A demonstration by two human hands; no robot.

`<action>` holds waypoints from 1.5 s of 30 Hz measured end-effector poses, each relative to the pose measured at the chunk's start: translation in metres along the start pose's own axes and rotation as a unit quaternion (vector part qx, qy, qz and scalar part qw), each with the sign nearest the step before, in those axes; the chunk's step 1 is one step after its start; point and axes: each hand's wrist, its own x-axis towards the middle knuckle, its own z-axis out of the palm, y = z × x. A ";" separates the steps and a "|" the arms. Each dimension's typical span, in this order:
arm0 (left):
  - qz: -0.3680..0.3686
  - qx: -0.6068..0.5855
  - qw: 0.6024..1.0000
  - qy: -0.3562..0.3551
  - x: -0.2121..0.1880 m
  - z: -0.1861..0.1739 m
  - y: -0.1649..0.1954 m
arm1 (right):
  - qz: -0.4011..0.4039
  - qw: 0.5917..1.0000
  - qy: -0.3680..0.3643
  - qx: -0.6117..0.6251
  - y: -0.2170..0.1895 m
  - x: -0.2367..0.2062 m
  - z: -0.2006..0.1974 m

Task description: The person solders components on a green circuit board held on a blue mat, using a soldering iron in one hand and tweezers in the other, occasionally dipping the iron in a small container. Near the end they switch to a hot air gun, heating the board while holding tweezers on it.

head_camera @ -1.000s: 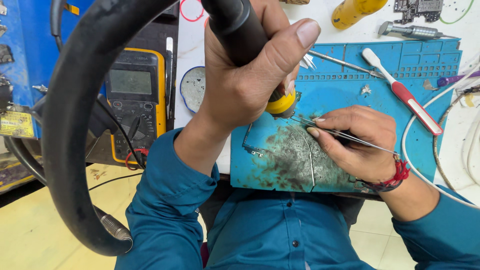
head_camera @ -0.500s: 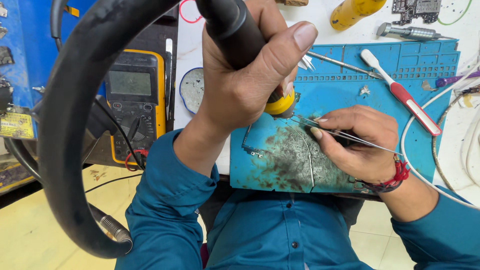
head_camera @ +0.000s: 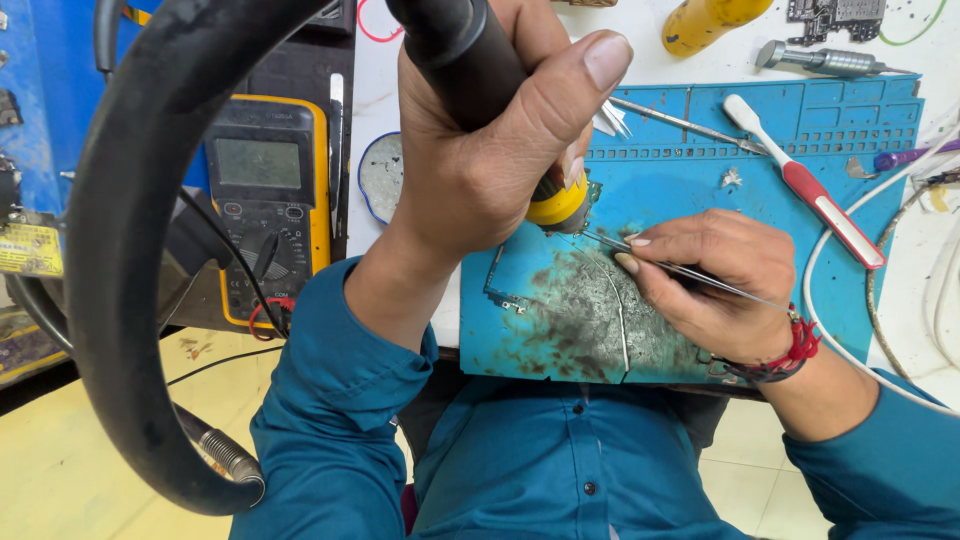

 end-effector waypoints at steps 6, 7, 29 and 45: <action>0.002 0.008 1.000 -0.001 -0.001 0.000 0.001 | 0.003 1.000 -0.001 0.001 0.000 -0.001 0.000; 0.001 0.008 1.000 0.001 -0.001 0.000 0.001 | 0.003 1.000 -0.001 0.001 0.000 -0.001 0.000; -0.004 0.013 1.000 0.000 -0.001 0.000 0.001 | 0.007 1.000 -0.005 -0.002 0.001 -0.001 0.001; 0.004 0.015 1.000 0.005 -0.001 0.000 0.000 | 0.006 1.000 -0.005 0.000 0.001 -0.001 0.001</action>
